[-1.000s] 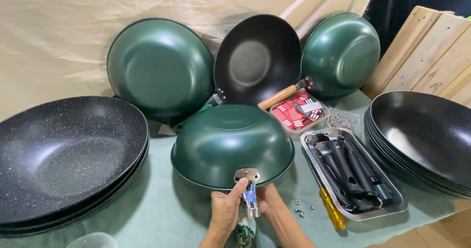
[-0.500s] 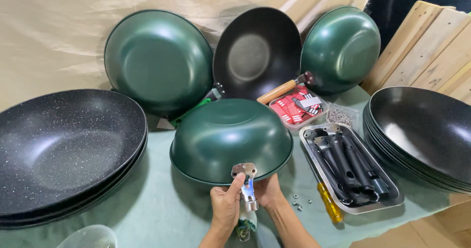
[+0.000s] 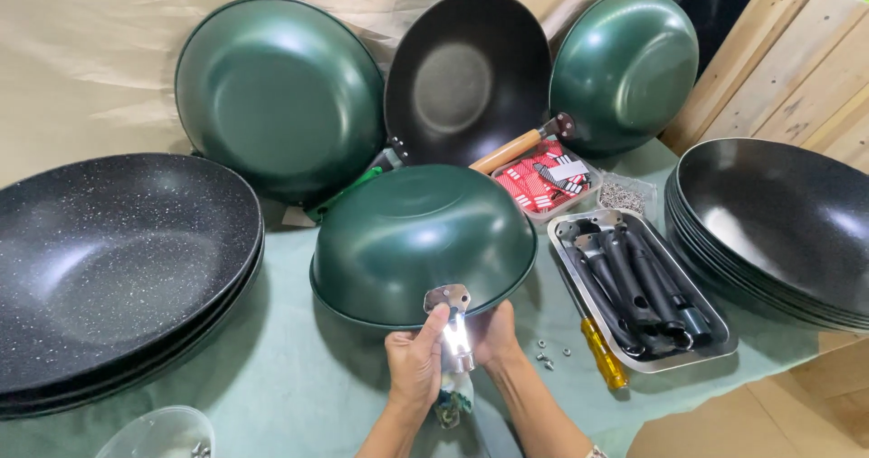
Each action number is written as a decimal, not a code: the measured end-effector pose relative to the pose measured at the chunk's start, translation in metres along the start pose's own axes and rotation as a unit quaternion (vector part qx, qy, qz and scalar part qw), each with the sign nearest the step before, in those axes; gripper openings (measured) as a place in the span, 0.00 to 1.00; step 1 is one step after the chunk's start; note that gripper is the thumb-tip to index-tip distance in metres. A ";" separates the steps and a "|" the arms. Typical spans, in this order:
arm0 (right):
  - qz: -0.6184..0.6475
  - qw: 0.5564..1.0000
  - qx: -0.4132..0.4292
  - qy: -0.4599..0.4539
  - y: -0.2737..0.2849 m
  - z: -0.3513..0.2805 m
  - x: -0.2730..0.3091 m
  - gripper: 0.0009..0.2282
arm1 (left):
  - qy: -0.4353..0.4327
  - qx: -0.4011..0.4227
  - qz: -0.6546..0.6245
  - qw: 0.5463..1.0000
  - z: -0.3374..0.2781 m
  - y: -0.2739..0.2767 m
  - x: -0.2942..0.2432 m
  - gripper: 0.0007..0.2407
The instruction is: Assembling a handle onto a pan using screws and a screwdriver
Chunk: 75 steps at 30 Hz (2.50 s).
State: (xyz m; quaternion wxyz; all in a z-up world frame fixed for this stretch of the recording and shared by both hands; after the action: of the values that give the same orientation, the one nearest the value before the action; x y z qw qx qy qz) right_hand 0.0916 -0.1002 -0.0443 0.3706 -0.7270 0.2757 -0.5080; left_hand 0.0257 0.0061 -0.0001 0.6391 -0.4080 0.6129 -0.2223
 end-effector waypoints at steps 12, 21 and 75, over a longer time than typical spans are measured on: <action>-0.404 0.872 -0.177 0.213 0.014 -0.104 0.084 0.13 | 0.013 0.006 0.007 1.000 0.000 0.002 -0.001 0.06; -0.828 0.471 -0.256 0.163 0.137 -0.124 0.092 0.11 | 0.007 0.013 0.008 1.000 0.000 0.003 0.000 0.05; -0.727 0.399 0.121 0.545 -0.131 -0.116 0.081 0.21 | 0.009 0.012 -0.021 1.000 0.005 0.007 0.006 0.03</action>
State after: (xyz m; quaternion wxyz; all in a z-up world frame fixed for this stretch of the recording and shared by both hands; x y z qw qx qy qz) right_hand 0.0122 -0.1179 0.1309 -0.2844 -0.1686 -0.2780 -0.9019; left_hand 0.0299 0.0060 -0.0096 0.6337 -0.4113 0.6069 -0.2468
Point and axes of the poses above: each hand's wrist, its own z-axis towards the middle knuckle, its own y-axis out of the back of the hand, x = y × z, the point moved 3 cm from there along z, towards the middle knuckle, and after that the axes turned 1 degree about -x, right-handed, at the moved point
